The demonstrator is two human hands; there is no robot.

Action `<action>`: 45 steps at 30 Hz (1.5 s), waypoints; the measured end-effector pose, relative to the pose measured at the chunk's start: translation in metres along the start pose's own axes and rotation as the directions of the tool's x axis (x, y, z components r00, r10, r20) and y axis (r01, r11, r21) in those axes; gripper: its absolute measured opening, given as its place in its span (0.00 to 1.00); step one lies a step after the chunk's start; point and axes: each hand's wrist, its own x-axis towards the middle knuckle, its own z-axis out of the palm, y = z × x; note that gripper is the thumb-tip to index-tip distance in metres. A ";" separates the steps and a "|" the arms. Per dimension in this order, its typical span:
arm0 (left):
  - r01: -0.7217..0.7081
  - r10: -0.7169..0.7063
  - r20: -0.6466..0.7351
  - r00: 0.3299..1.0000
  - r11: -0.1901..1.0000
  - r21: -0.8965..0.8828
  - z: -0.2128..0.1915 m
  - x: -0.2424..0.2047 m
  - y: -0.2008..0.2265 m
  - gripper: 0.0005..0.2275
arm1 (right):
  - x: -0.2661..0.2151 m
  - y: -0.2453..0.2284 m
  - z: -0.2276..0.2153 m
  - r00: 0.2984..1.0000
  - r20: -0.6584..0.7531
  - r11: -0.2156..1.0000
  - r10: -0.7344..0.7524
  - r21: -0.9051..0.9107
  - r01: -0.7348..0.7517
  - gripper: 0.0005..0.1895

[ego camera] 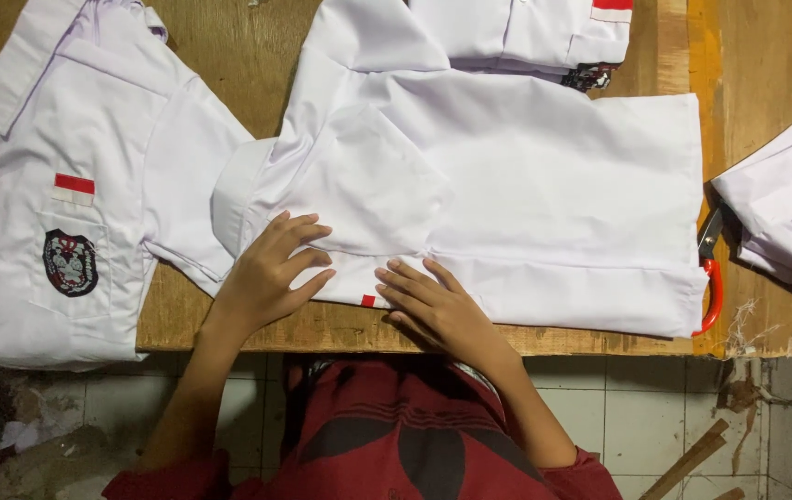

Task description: A person carefully smooths and folds white school shirts on a wooden work table.

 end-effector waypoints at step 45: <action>0.133 -0.053 0.176 0.983 0.868 -0.479 -0.028 0.008 0.017 0.16 | 0.046 -0.002 0.015 0.986 -0.099 0.952 0.136 -0.263 -0.158 0.17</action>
